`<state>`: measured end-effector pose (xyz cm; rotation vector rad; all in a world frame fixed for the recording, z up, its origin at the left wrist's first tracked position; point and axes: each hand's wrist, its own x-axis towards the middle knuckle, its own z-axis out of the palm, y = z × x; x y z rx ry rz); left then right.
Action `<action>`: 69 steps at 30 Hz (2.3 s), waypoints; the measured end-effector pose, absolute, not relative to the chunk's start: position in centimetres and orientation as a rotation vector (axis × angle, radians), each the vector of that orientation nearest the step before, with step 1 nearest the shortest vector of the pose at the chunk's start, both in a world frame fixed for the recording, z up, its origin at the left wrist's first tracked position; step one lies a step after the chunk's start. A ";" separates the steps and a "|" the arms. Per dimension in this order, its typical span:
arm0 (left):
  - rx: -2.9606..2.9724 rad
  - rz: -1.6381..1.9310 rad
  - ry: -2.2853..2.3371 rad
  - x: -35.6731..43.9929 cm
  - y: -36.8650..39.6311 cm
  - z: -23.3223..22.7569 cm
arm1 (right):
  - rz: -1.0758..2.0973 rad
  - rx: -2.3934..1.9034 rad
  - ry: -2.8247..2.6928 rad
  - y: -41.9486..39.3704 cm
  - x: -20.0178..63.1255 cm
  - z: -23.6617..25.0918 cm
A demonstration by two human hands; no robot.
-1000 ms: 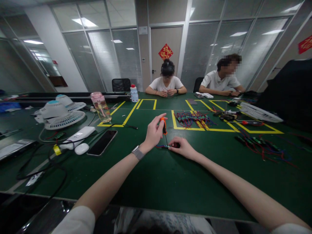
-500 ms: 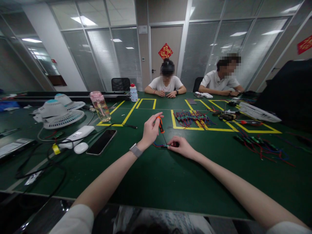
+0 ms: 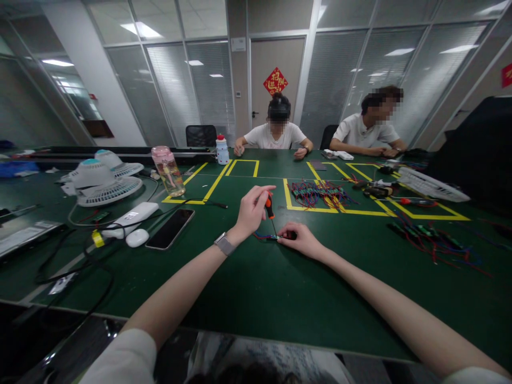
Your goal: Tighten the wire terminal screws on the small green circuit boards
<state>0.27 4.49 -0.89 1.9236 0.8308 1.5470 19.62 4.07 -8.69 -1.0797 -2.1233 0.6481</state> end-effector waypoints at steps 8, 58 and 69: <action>1.970 1.526 0.799 0.9 3.8 -0.3 | 0.658 -1.079 -2.119 3.9 19.5 -8.5; 1.986 1.631 0.915 0.9 4.1 -1.1 | 0.652 -1.078 -2.124 4.0 19.6 -8.5; 1.994 1.445 0.899 0.8 4.0 -0.8 | 0.640 -1.065 -2.129 4.1 19.6 -8.7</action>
